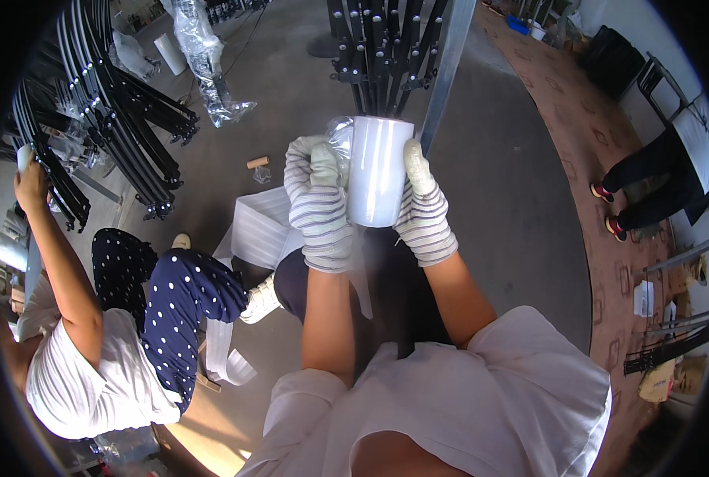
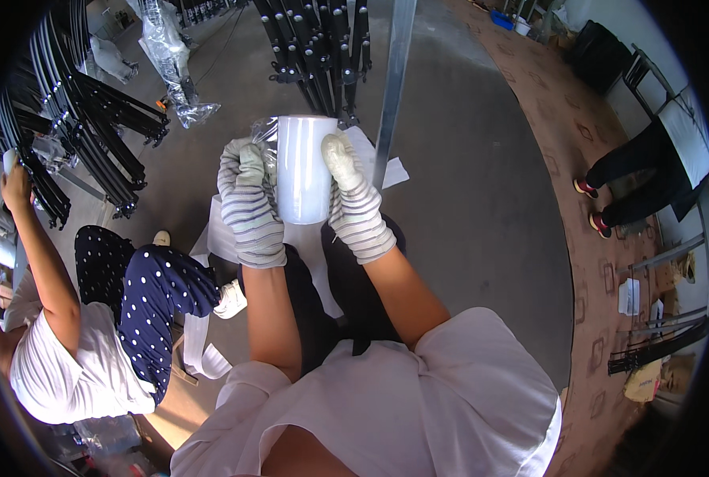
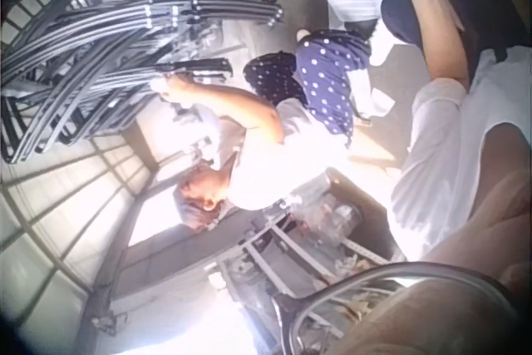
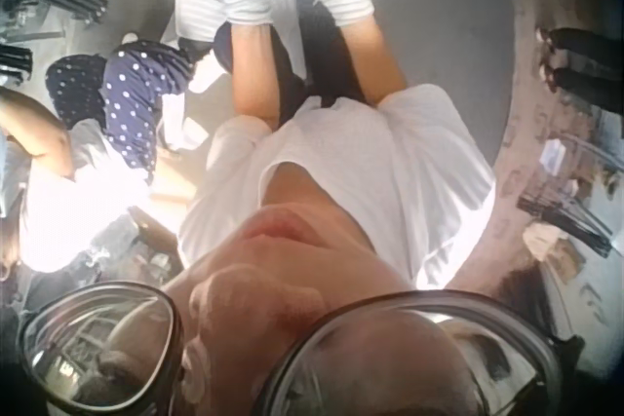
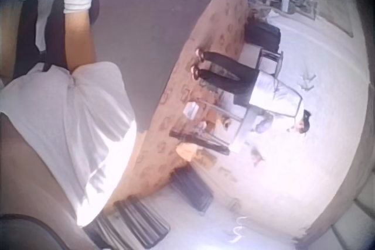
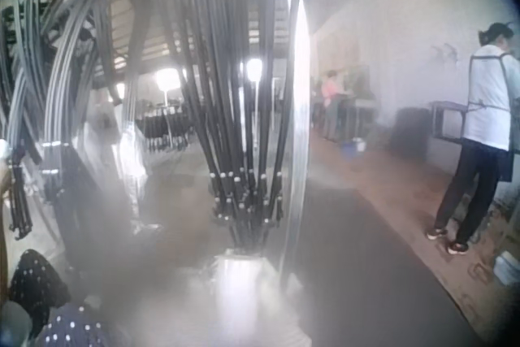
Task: The person is wrapping black metal frames with plastic wrap by hand. They wind the plastic around the frame sections repeatedly while seated on a stool.
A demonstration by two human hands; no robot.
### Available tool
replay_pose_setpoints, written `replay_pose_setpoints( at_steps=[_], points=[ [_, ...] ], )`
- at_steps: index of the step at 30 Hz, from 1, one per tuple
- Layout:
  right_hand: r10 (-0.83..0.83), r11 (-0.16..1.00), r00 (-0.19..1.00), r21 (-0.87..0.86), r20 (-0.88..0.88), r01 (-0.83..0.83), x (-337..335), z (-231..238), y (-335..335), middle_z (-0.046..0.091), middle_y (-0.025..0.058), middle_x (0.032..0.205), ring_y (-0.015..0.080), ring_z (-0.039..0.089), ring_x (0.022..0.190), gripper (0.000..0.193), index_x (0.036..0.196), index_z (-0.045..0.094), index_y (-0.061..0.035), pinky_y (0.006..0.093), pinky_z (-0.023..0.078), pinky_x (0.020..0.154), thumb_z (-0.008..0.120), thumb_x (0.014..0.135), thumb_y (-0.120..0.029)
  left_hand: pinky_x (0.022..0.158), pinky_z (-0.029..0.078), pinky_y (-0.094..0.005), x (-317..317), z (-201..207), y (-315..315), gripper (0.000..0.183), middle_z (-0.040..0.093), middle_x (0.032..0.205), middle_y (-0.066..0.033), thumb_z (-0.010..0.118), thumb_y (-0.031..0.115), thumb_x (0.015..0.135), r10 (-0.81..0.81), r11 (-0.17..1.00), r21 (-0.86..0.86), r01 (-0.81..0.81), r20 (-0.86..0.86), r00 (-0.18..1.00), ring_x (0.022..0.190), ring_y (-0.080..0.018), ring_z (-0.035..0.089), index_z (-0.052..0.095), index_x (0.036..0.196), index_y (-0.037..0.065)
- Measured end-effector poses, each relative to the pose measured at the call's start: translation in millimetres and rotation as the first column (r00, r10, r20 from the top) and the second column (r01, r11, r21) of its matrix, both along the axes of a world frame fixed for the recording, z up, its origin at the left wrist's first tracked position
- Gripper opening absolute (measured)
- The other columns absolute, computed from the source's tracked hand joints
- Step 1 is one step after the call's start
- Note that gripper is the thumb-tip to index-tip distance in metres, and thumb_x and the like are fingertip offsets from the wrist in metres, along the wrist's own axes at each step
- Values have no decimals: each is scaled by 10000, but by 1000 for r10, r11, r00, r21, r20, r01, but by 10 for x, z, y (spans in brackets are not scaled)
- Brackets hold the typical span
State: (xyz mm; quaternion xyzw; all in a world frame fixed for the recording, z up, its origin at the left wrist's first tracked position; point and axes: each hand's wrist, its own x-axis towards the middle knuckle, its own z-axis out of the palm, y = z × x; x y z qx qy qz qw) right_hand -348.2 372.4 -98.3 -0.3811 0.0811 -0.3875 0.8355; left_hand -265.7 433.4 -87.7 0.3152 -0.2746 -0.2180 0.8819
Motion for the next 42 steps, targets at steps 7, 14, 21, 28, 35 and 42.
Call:
replay_pose_setpoints(
  at_steps=[7,14,21,28,35,42],
  points=[
    [291,941,942,130,165,-313,-190,-75,-177,530,166,924,260,575,753,667,1235,317,-52,385,491,641,628,712,-323,598,404,-171,47,140,103,85,498,787,2,496,148,852,-94,993,63,103,-136,986,677,-45,462,497,891,72],
    [324,929,945,199,-36,-311,-474,127,-199,542,137,897,215,573,743,572,1109,440,-20,320,499,648,641,700,-365,911,332,-355,-13,170,219,314,412,1199,-124,591,82,732,-106,973,192,-125,863,494,1125,-238,392,552,1033,160],
    [310,926,950,214,39,-311,-564,-92,-262,489,164,1093,219,523,979,532,1184,382,15,322,484,775,556,800,-309,986,247,-429,-65,492,100,79,506,1142,-108,613,217,711,-213,950,130,-283,934,-288,1115,-338,414,585,782,199],
    [439,894,814,-93,380,-439,-241,-50,1,450,82,1170,141,459,1032,564,1284,281,-32,238,392,850,406,870,-394,697,468,-283,-33,-14,-42,157,570,833,-92,546,135,811,-111,994,56,95,509,854,706,-180,563,475,938,77],
    [-219,751,969,-653,-114,93,-166,72,50,448,79,1125,169,446,1038,754,1249,282,-57,306,378,874,724,642,-124,650,435,-196,53,3,-227,200,530,808,-4,535,40,808,334,942,-41,-334,232,913,700,-63,500,471,997,45],
    [-7,944,991,-328,-133,-37,32,88,-490,531,38,970,142,513,870,698,1106,426,-72,299,445,752,778,507,-136,706,427,-215,545,0,-195,116,599,812,-47,505,76,813,-164,942,326,76,253,953,708,-89,541,583,859,4]
  ],
)
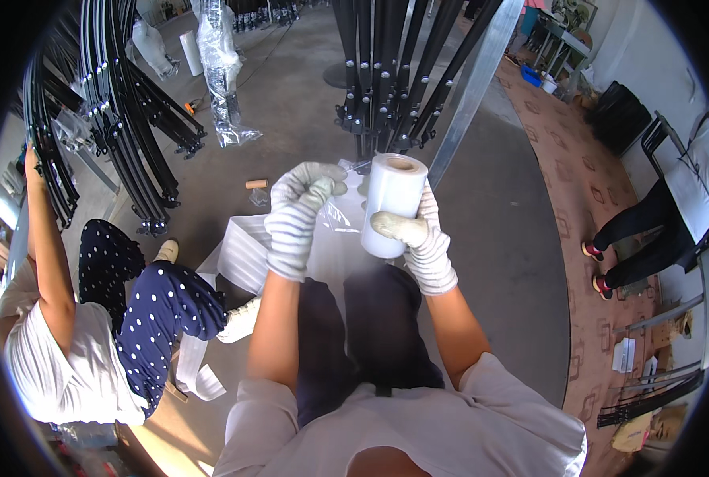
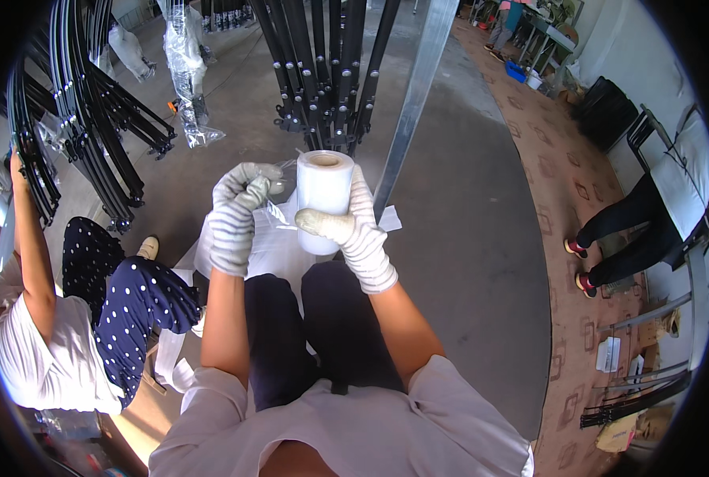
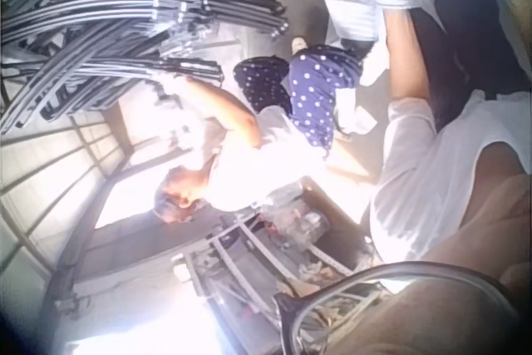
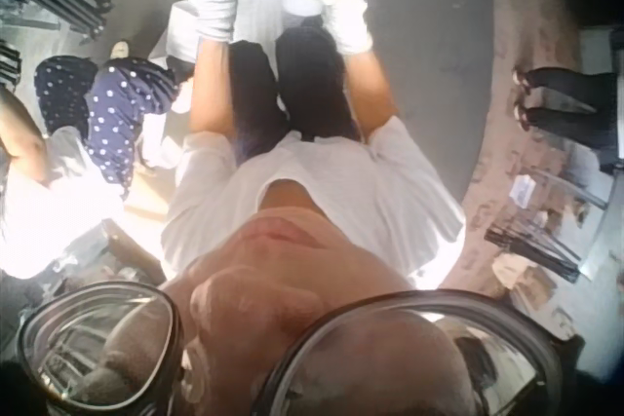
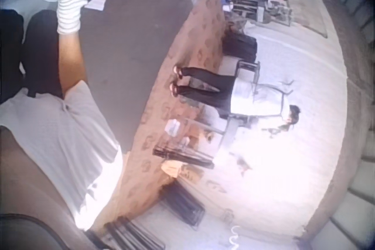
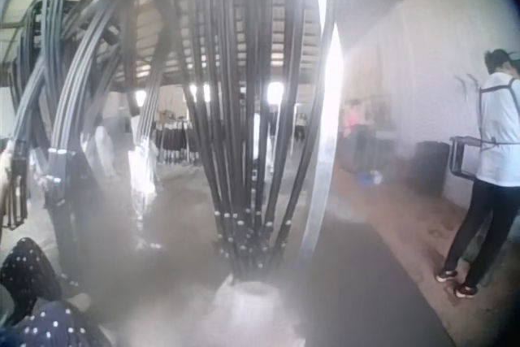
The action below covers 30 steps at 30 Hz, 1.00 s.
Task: The person is wrapping black metal frames with plastic wrap by hand. They wind the plastic around the frame sections repeatedly while seated on a stool.
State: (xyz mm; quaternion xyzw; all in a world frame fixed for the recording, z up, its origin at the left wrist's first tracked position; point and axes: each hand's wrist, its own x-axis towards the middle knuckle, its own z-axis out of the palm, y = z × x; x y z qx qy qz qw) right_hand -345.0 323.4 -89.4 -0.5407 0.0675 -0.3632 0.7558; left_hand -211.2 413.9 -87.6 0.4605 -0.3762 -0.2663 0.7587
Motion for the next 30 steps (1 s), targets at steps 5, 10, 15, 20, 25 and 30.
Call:
replay_pose_setpoints(
  at_steps=[5,10,15,20,25,30],
  points=[
    [-162,876,981,-473,-104,95,193,-70,-130,542,58,945,163,540,841,660,1070,447,-60,294,443,749,765,499,-146,641,428,-214,582,-521,-532,126,576,752,-30,574,119,756,-218,936,-259,239,106,970,657,-95,526,577,823,12],
    [-320,681,943,-715,-97,157,220,91,-63,538,80,952,204,528,885,562,1020,481,-54,310,423,783,732,528,-159,584,421,-213,744,-150,-861,188,575,720,-5,674,155,676,-458,866,-69,495,285,842,631,-76,510,594,786,26],
    [-481,524,877,-796,17,302,115,169,52,522,89,953,259,479,956,599,1001,499,-57,361,394,823,757,498,-258,582,457,-233,632,-150,-854,208,601,737,-44,670,66,608,-689,689,-313,653,-3,725,636,-119,556,601,794,3],
    [-513,301,848,-898,130,320,65,102,90,408,184,1159,328,321,1178,604,1035,490,-52,374,370,897,726,498,-193,672,445,-257,606,-203,-681,266,609,802,-66,664,145,638,-681,689,-284,667,62,730,717,-135,561,611,859,8],
    [-459,386,872,-846,171,369,98,61,218,434,151,1133,305,313,1185,601,1026,500,-55,379,342,917,734,494,-205,793,443,-324,508,-75,-583,380,586,973,-133,673,157,630,-788,568,-354,743,27,615,888,-222,563,586,964,-1],
    [-368,596,923,-734,112,327,103,-25,187,485,100,1063,253,386,1094,644,1030,491,-54,360,329,908,756,473,-237,859,414,-369,309,38,-442,425,556,1037,-185,652,153,655,-828,491,-506,709,-17,561,951,-272,546,553,1029,-21]
  ],
)
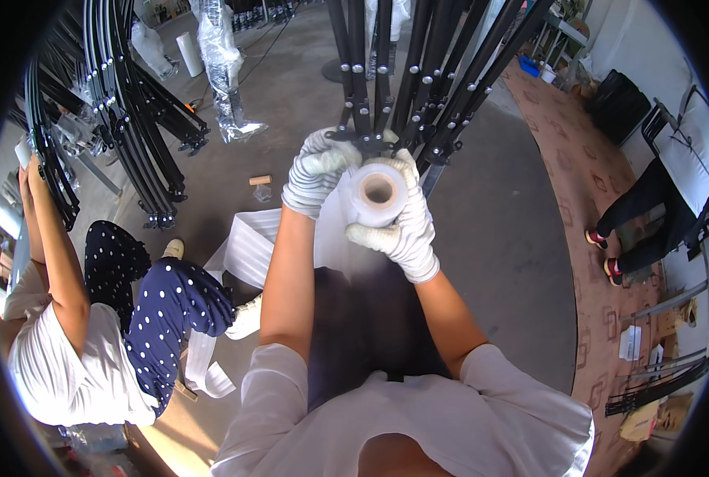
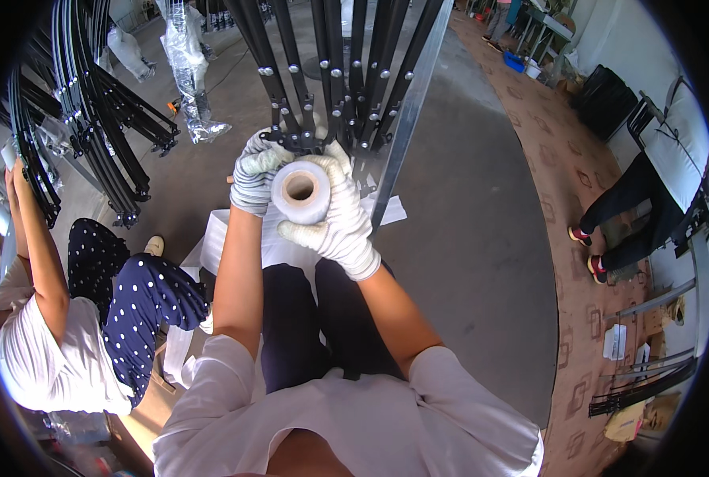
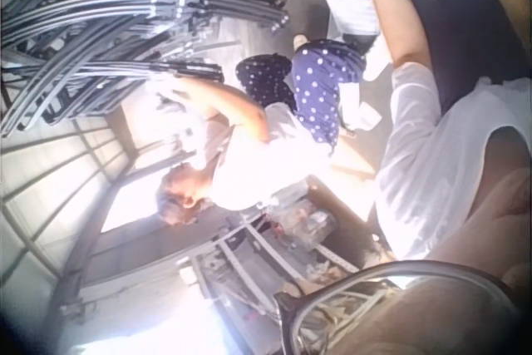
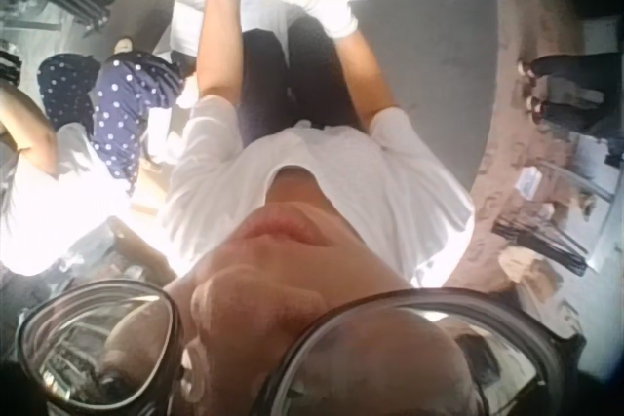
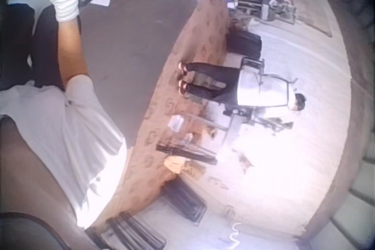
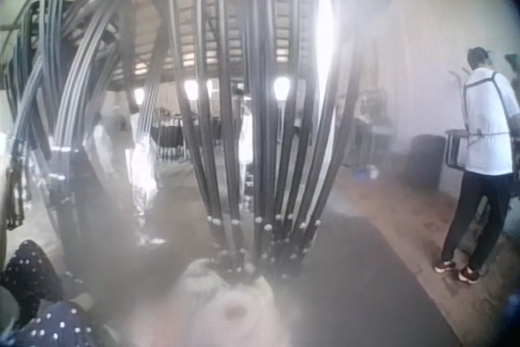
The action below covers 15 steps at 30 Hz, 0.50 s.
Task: The person is wrapping black metal frames with plastic wrap by hand. They wind the plastic around the frame sections repeatedly while seated on a stool.
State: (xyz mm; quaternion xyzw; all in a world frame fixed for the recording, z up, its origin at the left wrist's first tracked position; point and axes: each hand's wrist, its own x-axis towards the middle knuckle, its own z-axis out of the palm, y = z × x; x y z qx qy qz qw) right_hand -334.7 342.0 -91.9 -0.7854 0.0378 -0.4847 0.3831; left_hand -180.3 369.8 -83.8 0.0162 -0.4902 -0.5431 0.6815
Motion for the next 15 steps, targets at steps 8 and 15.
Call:
replay_pose_setpoints(
  at_steps=[8,15],
  points=[
    [220,974,975,50,-6,-220,-39,55,-150,515,41,964,138,478,896,661,1007,479,-42,303,353,866,786,478,-294,683,479,-277,-9,-261,130,360,588,870,-125,631,111,669,457,889,64,-453,-84,886,730,-183,574,522,971,-49],
    [181,963,983,200,21,-182,-85,-82,-71,515,50,980,143,492,899,716,1102,416,-40,286,406,809,798,526,-225,706,464,-288,15,-261,217,179,593,735,-103,552,53,640,421,902,138,-410,-65,905,672,-180,565,576,802,-21]
  ],
)
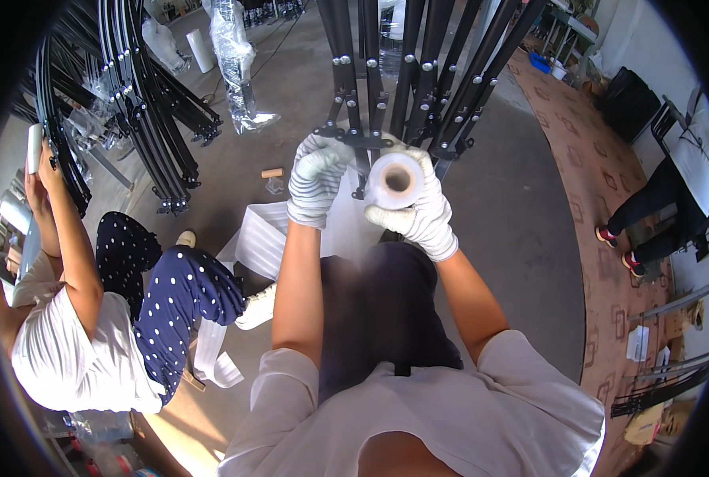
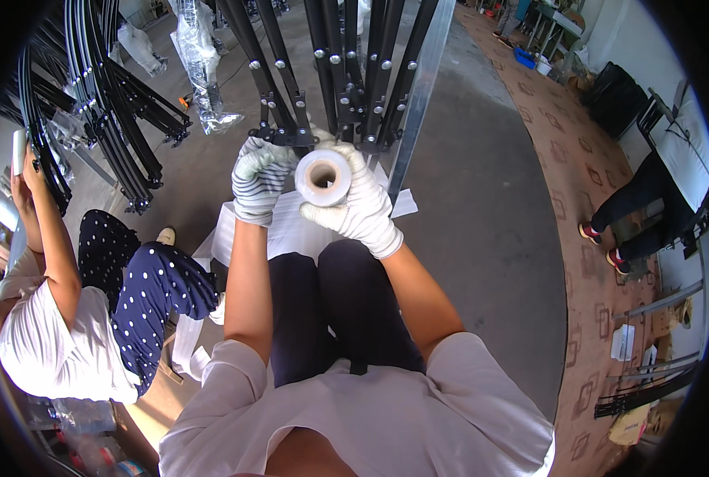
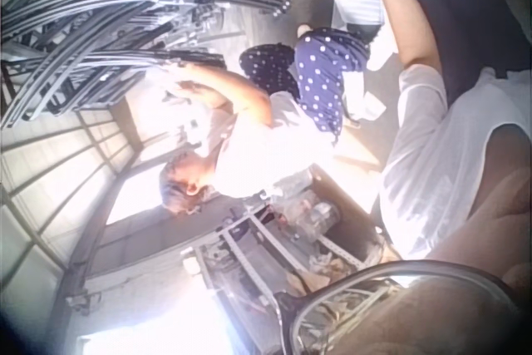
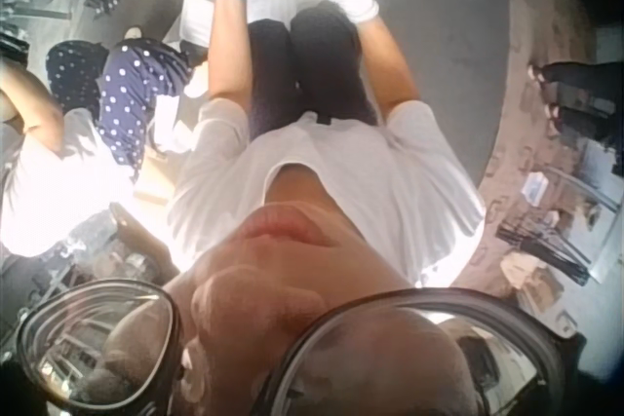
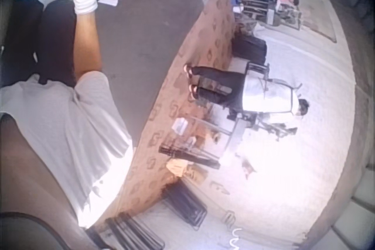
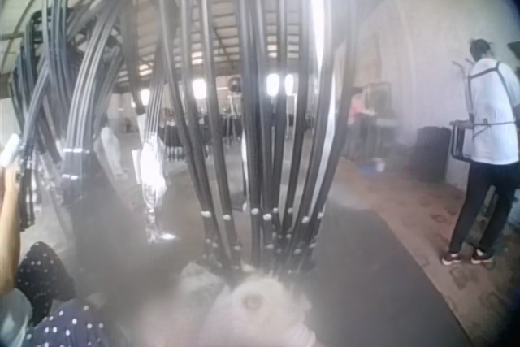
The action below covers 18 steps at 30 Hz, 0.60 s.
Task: The person is wrapping black metal frames with plastic wrap by hand. They wind the plastic around the frame sections repeatedly while seated on a stool.
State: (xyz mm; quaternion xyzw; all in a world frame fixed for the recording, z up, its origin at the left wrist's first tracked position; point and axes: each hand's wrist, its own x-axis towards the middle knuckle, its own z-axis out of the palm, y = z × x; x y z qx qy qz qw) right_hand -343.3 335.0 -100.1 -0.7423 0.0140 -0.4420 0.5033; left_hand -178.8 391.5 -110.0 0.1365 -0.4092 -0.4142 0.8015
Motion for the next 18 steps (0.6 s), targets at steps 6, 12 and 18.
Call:
replay_pose_setpoints(
  at_steps=[6,12,18],
  points=[
    [-143,989,990,29,16,142,78,-178,-45,504,69,1057,164,500,950,748,1162,360,-75,313,420,819,769,541,-159,808,422,-313,-33,57,3,270,575,861,-89,527,14,653,-78,997,-9,77,-68,995,820,-191,552,542,923,18],
    [-206,977,978,59,34,204,96,-68,48,498,61,1030,164,504,934,747,1153,343,-73,304,424,821,768,542,-136,682,450,-232,-242,80,3,191,539,823,-38,499,19,771,199,979,65,-193,-100,975,742,-115,521,502,958,56],
    [-97,968,986,242,137,62,62,-46,69,507,60,1012,154,513,915,695,1109,365,-48,288,443,797,769,544,-83,611,427,-188,-270,-23,-111,163,503,794,-2,462,0,804,374,922,129,-365,-56,926,686,-61,482,479,956,57]
  ],
)
